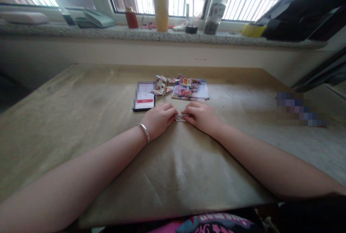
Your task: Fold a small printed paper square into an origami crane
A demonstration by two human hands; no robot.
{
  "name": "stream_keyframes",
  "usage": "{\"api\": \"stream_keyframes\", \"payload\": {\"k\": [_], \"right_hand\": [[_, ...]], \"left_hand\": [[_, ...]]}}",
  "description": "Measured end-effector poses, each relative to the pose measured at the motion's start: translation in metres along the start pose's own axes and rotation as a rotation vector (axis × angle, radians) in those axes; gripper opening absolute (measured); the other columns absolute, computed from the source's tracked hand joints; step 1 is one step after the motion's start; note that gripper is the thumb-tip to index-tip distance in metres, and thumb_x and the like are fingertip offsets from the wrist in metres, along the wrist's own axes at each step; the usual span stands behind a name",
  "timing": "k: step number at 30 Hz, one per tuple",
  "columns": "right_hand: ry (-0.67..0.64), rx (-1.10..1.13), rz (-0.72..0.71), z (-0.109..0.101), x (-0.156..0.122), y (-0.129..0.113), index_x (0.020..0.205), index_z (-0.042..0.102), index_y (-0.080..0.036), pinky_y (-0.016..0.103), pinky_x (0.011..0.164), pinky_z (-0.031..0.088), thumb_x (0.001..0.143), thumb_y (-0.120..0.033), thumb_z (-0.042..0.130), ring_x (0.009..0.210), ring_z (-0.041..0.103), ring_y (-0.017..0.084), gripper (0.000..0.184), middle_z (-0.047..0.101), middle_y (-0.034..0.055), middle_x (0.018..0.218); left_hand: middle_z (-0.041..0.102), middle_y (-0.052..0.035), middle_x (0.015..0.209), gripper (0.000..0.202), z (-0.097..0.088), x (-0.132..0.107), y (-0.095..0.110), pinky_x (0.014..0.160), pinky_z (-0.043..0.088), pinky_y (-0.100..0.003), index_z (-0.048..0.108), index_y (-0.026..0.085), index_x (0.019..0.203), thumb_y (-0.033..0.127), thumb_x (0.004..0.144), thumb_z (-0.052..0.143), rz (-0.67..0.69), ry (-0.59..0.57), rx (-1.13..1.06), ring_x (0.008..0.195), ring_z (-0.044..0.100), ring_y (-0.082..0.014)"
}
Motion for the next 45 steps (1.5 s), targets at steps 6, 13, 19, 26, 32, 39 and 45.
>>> {"api": "stream_keyframes", "payload": {"k": [6,13,19,26,32,39,45], "right_hand": [[-0.008,0.024,0.009,0.001,0.000,0.000,0.084,0.065,-0.018,0.028,0.072,0.041,0.083,-0.028,0.058,0.082,0.056,0.017,0.012,0.063,0.0052,0.088],[-0.007,0.137,-0.022,0.002,0.001,-0.003,0.082,0.064,-0.017,0.026,0.072,0.042,0.082,-0.024,0.059,0.080,0.055,0.016,0.008,0.062,0.0051,0.084],[-0.019,0.143,-0.079,0.003,0.000,-0.006,0.083,0.064,-0.016,0.025,0.070,0.042,0.081,-0.020,0.058,0.078,0.055,0.015,0.008,0.061,0.0052,0.083],[-0.032,-0.021,-0.174,0.001,-0.004,-0.014,0.083,0.065,-0.017,0.028,0.072,0.041,0.088,-0.026,0.050,0.078,0.055,0.016,0.018,0.063,0.0065,0.083],[-0.021,0.005,-0.088,0.000,-0.002,-0.009,0.083,0.065,-0.017,0.027,0.071,0.040,0.087,-0.026,0.053,0.078,0.056,0.016,0.015,0.064,0.0057,0.082],[-0.056,0.020,-0.050,0.003,-0.001,-0.007,0.078,0.064,-0.017,0.026,0.069,0.039,0.087,-0.027,0.053,0.076,0.055,0.015,0.017,0.062,0.0055,0.080],[-0.085,-0.089,-0.102,0.004,-0.001,-0.008,0.078,0.064,-0.015,0.026,0.067,0.038,0.090,-0.030,0.050,0.075,0.055,0.016,0.023,0.063,0.0065,0.079]], "left_hand": [[0.061,-0.0068,0.089,0.014,-0.004,0.000,0.004,0.075,0.044,-0.030,0.062,0.015,0.087,0.025,0.087,0.051,0.016,0.013,0.017,0.082,0.053,-0.0186],[0.061,-0.0051,0.079,0.014,-0.005,0.000,0.009,0.070,0.043,-0.028,0.060,0.015,0.079,0.023,0.087,0.051,0.066,0.035,0.033,0.075,0.052,-0.0173],[0.062,-0.0035,0.078,0.012,-0.002,-0.001,0.009,0.068,0.043,-0.027,0.058,0.015,0.082,0.024,0.087,0.052,0.058,-0.012,0.040,0.073,0.055,-0.0161],[0.061,-0.0042,0.079,0.024,-0.001,-0.004,0.016,0.064,0.043,-0.027,0.061,0.016,0.083,0.028,0.093,0.043,0.153,-0.081,0.164,0.073,0.054,-0.0159],[0.059,-0.0042,0.078,0.020,0.000,-0.003,0.014,0.063,0.042,-0.026,0.060,0.016,0.080,0.025,0.091,0.046,0.145,-0.088,0.221,0.071,0.053,-0.0149],[0.059,-0.0042,0.078,0.022,0.000,-0.002,0.015,0.062,0.041,-0.026,0.059,0.015,0.080,0.028,0.092,0.045,0.160,-0.066,0.230,0.071,0.053,-0.0158],[0.059,-0.0039,0.079,0.018,0.001,-0.001,0.018,0.063,0.041,-0.027,0.059,0.015,0.079,0.022,0.090,0.046,0.180,-0.126,0.237,0.073,0.054,-0.0169]]}}
Point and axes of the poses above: each hand's wrist, its own x-axis towards the middle knuckle, its own z-axis out of the palm, y = z × x, the point moved 6 cm from there along x, towards the middle knuckle
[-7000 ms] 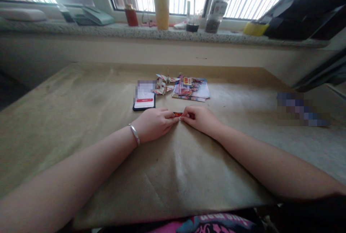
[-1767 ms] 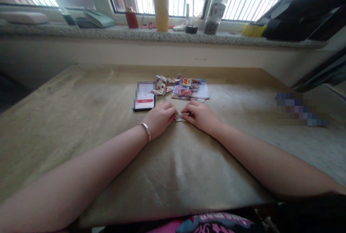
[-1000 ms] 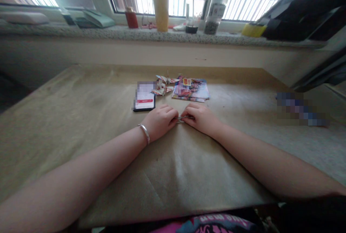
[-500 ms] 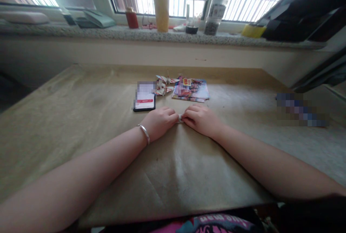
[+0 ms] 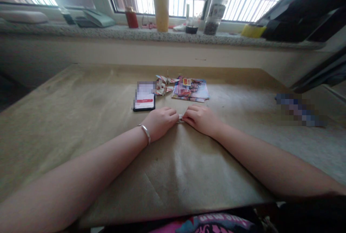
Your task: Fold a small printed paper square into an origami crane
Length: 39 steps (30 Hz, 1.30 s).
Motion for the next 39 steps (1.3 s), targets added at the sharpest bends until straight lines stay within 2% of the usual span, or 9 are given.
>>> {"api": "stream_keyframes", "payload": {"k": [7,12,17,27,31,36,39], "right_hand": [[-0.029,0.055,0.008,-0.002,-0.002,0.006,0.081,0.065,-0.017,0.025,0.067,0.037,0.088,-0.030,0.053,0.075,0.055,0.015,0.020,0.063,0.0043,0.080],[-0.054,-0.019,-0.005,-0.002,-0.004,0.008,0.081,0.063,-0.017,0.026,0.063,0.034,0.088,-0.030,0.052,0.073,0.053,0.016,0.019,0.061,0.0052,0.080],[-0.058,-0.035,-0.009,-0.002,-0.005,0.010,0.081,0.064,-0.017,0.026,0.061,0.033,0.089,-0.031,0.051,0.071,0.052,0.015,0.021,0.061,0.0055,0.079],[-0.041,0.054,0.067,-0.001,-0.005,0.015,0.086,0.067,-0.019,0.025,0.065,0.036,0.088,-0.026,0.053,0.075,0.055,0.015,0.016,0.063,0.0047,0.082],[0.005,0.132,0.141,-0.003,-0.005,0.019,0.086,0.065,-0.019,0.025,0.065,0.037,0.085,-0.025,0.056,0.073,0.055,0.015,0.010,0.064,0.0033,0.079],[0.025,0.210,0.154,-0.002,-0.006,0.021,0.080,0.060,-0.019,0.024,0.066,0.037,0.080,-0.019,0.057,0.072,0.054,0.014,0.003,0.062,0.0014,0.076],[0.063,0.282,0.171,-0.003,-0.006,0.023,0.080,0.059,-0.019,0.024,0.064,0.038,0.080,-0.017,0.055,0.070,0.053,0.013,0.005,0.062,0.0013,0.076]], "left_hand": [[0.060,-0.0035,0.079,0.015,-0.006,-0.006,-0.006,0.061,0.040,-0.026,0.062,0.017,0.084,0.022,0.090,0.049,-0.042,-0.026,-0.004,0.073,0.054,-0.0160],[0.059,-0.0034,0.076,0.012,-0.010,-0.012,-0.009,0.055,0.037,-0.026,0.062,0.016,0.082,0.019,0.087,0.052,-0.064,-0.054,0.047,0.066,0.053,-0.0146],[0.060,-0.0036,0.078,0.011,-0.011,-0.012,-0.009,0.055,0.037,-0.026,0.063,0.016,0.084,0.018,0.087,0.052,-0.055,-0.042,0.060,0.067,0.053,-0.0154],[0.060,-0.0053,0.081,0.013,0.000,-0.010,-0.018,0.065,0.043,-0.028,0.062,0.015,0.084,0.017,0.088,0.049,-0.099,-0.030,-0.037,0.073,0.055,-0.0172],[0.062,-0.0045,0.083,0.014,0.002,-0.011,-0.022,0.068,0.045,-0.027,0.059,0.016,0.094,0.016,0.089,0.046,-0.130,0.054,-0.129,0.076,0.056,-0.0167],[0.063,-0.0053,0.095,0.022,0.002,-0.010,-0.015,0.077,0.046,-0.028,0.060,0.018,0.097,0.010,0.088,0.041,0.009,0.066,-0.220,0.087,0.056,-0.0159],[0.063,-0.0062,0.093,0.020,-0.001,-0.009,-0.017,0.079,0.046,-0.029,0.061,0.016,0.093,0.014,0.089,0.042,-0.027,0.086,-0.326,0.086,0.056,-0.0162]]}}
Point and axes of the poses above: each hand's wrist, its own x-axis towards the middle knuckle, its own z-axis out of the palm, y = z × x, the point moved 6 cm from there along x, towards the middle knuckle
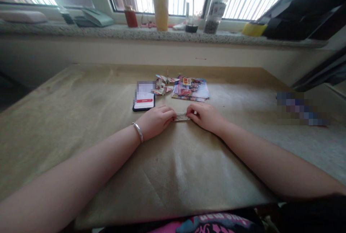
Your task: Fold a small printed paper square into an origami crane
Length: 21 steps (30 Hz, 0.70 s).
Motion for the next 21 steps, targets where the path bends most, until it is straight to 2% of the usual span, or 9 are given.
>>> {"api": "stream_keyframes", "payload": {"k": [3,6,10,15,21], "right_hand": [[0.015,0.191,0.095,0.000,0.000,0.005,0.079,0.058,-0.018,0.022,0.058,0.038,0.079,-0.017,0.053,0.062,0.051,0.011,0.006,0.060,0.0001,0.071],[0.023,0.435,0.222,0.004,-0.001,0.011,0.080,0.057,-0.017,0.020,0.050,0.035,0.078,-0.022,0.054,0.053,0.046,0.009,0.006,0.055,-0.0025,0.062],[0.001,0.542,0.314,0.010,-0.001,0.015,0.080,0.058,-0.017,0.020,0.045,0.030,0.076,-0.027,0.056,0.047,0.039,0.007,0.011,0.050,-0.0048,0.058],[-0.003,0.451,0.281,0.010,0.000,0.013,0.082,0.061,-0.016,0.021,0.048,0.033,0.078,-0.028,0.056,0.050,0.042,0.008,0.013,0.054,-0.0026,0.061],[0.044,0.341,0.119,0.004,0.003,0.006,0.076,0.063,-0.017,0.023,0.062,0.041,0.080,-0.026,0.057,0.073,0.055,0.012,0.013,0.063,0.0044,0.084]], "left_hand": [[0.063,-0.0055,0.092,0.013,-0.002,0.000,-0.004,0.078,0.047,-0.028,0.061,0.015,0.091,0.025,0.085,0.054,-0.080,0.020,-0.141,0.085,0.057,-0.0157],[0.062,-0.0027,0.086,0.017,-0.003,-0.001,-0.010,0.069,0.047,-0.024,0.062,0.015,0.089,0.026,0.076,0.065,-0.193,0.030,-0.264,0.076,0.057,-0.0131],[0.061,-0.0006,0.081,0.023,-0.001,-0.002,-0.014,0.060,0.044,-0.022,0.062,0.015,0.091,0.029,0.073,0.067,-0.286,0.016,-0.386,0.068,0.054,-0.0112],[0.062,-0.0006,0.079,0.016,0.001,-0.001,-0.013,0.062,0.043,-0.022,0.064,0.016,0.088,0.029,0.082,0.056,-0.287,0.011,-0.351,0.067,0.053,-0.0109],[0.063,-0.0022,0.079,0.016,0.001,0.000,-0.015,0.070,0.045,-0.025,0.065,0.015,0.089,0.023,0.083,0.053,-0.264,0.049,-0.249,0.073,0.056,-0.0132]]}}
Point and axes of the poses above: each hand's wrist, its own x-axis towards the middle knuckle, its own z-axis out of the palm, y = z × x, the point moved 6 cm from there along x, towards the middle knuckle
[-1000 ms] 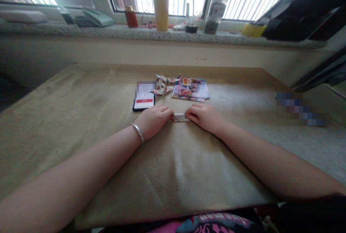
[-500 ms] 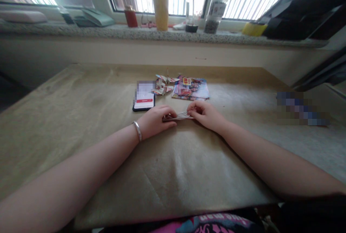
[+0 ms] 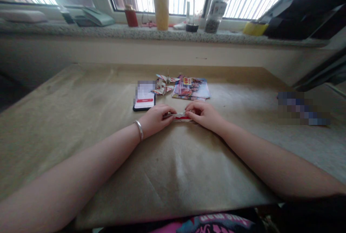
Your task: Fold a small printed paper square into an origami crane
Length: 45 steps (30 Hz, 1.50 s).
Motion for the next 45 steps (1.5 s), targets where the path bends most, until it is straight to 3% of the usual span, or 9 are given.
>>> {"api": "stream_keyframes", "payload": {"k": [6,13,20,26,35,45], "right_hand": [[-0.012,-0.117,-0.026,0.005,0.002,-0.002,0.078,0.064,-0.018,0.023,0.062,0.040,0.078,-0.020,0.057,0.069,0.053,0.011,0.007,0.061,0.0024,0.080],[0.019,-0.327,-0.065,0.008,0.003,-0.010,0.072,0.059,-0.018,0.025,0.067,0.039,0.075,-0.019,0.057,0.071,0.051,0.014,0.003,0.059,0.0024,0.076],[-0.010,-0.534,-0.089,0.013,-0.002,-0.028,0.081,0.060,-0.018,0.028,0.071,0.037,0.078,-0.021,0.053,0.079,0.053,0.017,0.008,0.061,0.0046,0.081],[-0.052,-0.547,-0.095,0.019,-0.003,-0.033,0.088,0.062,-0.019,0.028,0.068,0.036,0.082,-0.032,0.055,0.079,0.053,0.017,0.017,0.061,0.0044,0.084],[-0.052,-0.444,0.046,0.019,0.000,-0.027,0.073,0.058,-0.019,0.023,0.058,0.032,0.075,-0.027,0.060,0.069,0.052,0.012,0.008,0.059,0.0005,0.076],[-0.101,-0.664,-0.164,0.023,-0.006,-0.040,0.079,0.062,-0.019,0.027,0.063,0.033,0.087,-0.029,0.048,0.080,0.055,0.015,0.018,0.063,0.0029,0.084]], "left_hand": [[0.065,-0.0066,0.095,0.015,0.002,0.003,-0.005,0.082,0.047,-0.029,0.066,0.015,0.089,0.020,0.081,0.055,0.058,0.076,0.001,0.088,0.059,-0.0162],[0.064,-0.0056,0.082,0.012,0.006,0.007,-0.009,0.076,0.047,-0.029,0.068,0.014,0.083,0.019,0.080,0.057,0.061,0.060,0.060,0.079,0.058,-0.0161],[0.062,-0.0035,0.077,0.010,0.006,0.008,-0.006,0.071,0.045,-0.026,0.068,0.015,0.081,0.018,0.080,0.058,0.069,0.049,0.059,0.074,0.056,-0.0144],[0.061,-0.0033,0.074,0.009,0.005,0.008,-0.005,0.067,0.044,-0.025,0.067,0.015,0.077,0.017,0.078,0.059,0.086,0.058,0.056,0.071,0.055,-0.0139],[0.064,-0.0064,0.082,0.014,0.006,0.007,0.001,0.072,0.047,-0.027,0.068,0.014,0.080,0.013,0.077,0.055,0.141,0.052,0.056,0.077,0.058,-0.0152],[0.063,-0.0071,0.088,0.021,0.003,-0.001,0.013,0.076,0.047,-0.031,0.068,0.015,0.089,0.017,0.082,0.049,0.251,0.010,0.207,0.082,0.056,-0.0179]]}}
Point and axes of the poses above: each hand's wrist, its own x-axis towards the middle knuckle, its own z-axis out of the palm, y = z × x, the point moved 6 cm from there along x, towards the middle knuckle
